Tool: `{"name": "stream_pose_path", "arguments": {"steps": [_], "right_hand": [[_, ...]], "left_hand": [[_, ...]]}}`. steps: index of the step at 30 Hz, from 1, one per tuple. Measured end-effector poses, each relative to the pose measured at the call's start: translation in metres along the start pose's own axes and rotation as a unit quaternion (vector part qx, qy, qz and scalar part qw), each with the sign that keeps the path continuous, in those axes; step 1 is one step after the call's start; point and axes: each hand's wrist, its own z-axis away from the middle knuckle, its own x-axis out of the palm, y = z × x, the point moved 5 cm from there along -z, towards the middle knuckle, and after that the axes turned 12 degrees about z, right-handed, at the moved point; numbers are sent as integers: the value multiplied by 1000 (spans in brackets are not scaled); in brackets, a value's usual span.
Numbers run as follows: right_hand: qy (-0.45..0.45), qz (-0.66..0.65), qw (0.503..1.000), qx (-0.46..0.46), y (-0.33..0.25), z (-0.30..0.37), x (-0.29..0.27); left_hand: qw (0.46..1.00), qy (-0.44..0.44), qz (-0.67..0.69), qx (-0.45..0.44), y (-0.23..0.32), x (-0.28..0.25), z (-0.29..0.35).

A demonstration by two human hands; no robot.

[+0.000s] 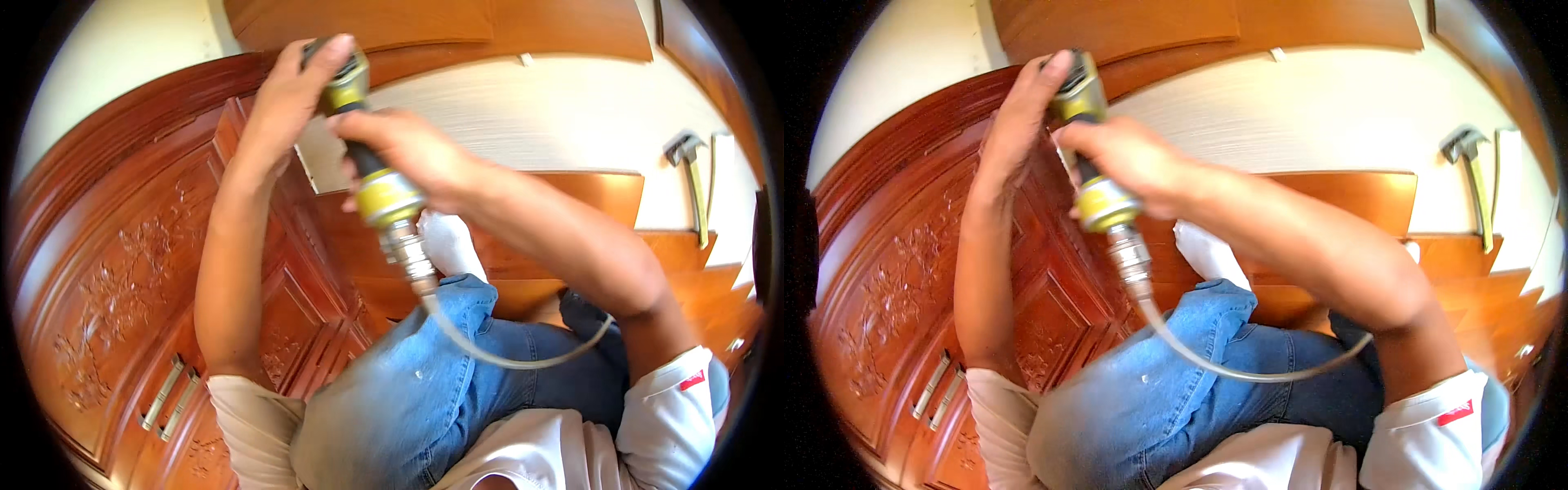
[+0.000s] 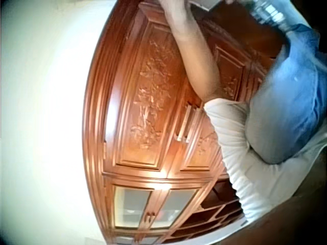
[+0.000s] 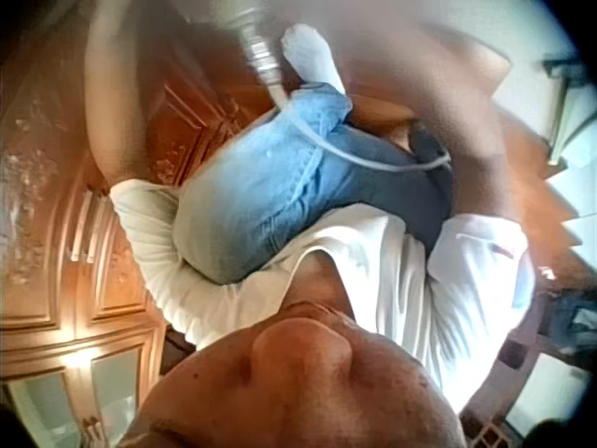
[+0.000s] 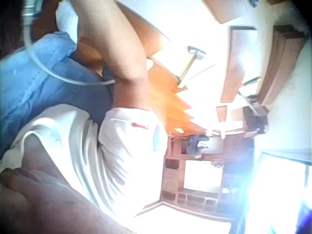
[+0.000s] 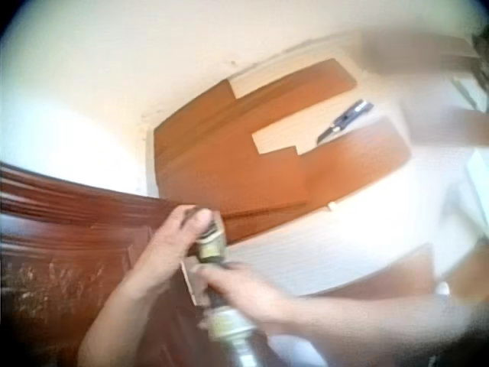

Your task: The person applies glue to wooden panels, positions them on the floor, taps them into place with a hammer against a block, and secures them using a pneumatic nail gun.

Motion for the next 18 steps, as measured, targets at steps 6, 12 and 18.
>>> {"name": "stream_pose_path", "arguments": {"steps": [6,12,18], "right_hand": [[35,-206,972,-111,50,-53,73],[212,-101,972,-6,96,-75,93],[236,-25,968,84,120,-85,84]], "left_hand": [[994,92,-44,-30,-22,-54,-1],[994,42,-20,-103,-88,-85,4],[983,98,-43,-148,-127,-81,3]]}}
